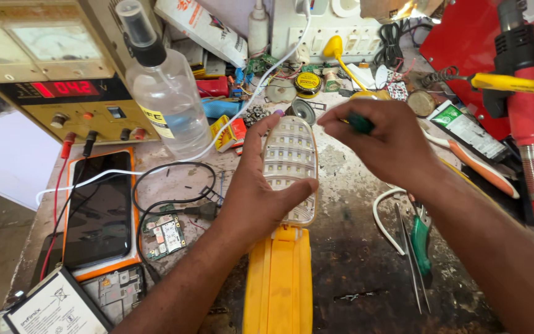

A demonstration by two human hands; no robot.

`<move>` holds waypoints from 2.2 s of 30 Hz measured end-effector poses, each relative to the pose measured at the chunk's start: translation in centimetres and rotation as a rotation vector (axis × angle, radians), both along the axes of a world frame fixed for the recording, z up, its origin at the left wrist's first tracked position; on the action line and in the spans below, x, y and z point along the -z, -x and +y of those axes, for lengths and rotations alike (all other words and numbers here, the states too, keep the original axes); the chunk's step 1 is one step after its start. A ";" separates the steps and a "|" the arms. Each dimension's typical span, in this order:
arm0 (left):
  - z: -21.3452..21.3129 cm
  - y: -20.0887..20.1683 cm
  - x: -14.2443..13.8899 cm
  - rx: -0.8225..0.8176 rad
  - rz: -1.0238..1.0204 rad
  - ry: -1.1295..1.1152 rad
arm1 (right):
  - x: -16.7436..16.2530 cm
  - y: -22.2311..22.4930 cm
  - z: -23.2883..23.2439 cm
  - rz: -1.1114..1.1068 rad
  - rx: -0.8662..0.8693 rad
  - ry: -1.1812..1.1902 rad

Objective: The person uses a screwdriver to pry open a yellow LED light fixture, then plugs it in to test the LEDs. They continue to manipulate the fixture's hinge and casing with pliers and a screwdriver.

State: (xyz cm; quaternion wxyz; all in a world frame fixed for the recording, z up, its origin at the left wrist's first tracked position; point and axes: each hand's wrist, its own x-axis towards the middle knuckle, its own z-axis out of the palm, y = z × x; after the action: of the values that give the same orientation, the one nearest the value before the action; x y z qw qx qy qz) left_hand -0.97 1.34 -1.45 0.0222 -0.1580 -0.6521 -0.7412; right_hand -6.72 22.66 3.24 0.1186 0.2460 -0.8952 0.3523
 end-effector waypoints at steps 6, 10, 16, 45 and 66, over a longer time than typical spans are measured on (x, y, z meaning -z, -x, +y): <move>0.2 0.2 0.6 -0.041 -0.022 0.024 | 0.2 2.9 -3.2 -0.114 -0.159 0.251; 0.1 0.1 0.7 -0.043 -0.051 0.051 | 0.1 2.8 -3.1 -0.119 -0.162 0.228; 0.1 0.1 0.5 -0.007 -0.032 0.008 | -0.8 2.1 -3.3 -0.038 -0.009 -0.003; 0.4 2.7 0.3 0.082 -0.160 -0.202 | 0.7 2.7 -1.7 -0.438 -0.078 0.362; 0.2 2.6 -0.2 0.072 -0.174 -0.117 | -3.2 -1.4 -1.3 0.327 -0.355 0.452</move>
State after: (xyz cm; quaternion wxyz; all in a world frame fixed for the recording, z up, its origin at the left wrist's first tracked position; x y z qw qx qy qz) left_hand -3.53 1.54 -1.30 -0.0517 -0.1147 -0.6011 -0.7892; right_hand -5.31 21.34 6.44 0.2492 0.4188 -0.7065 0.5132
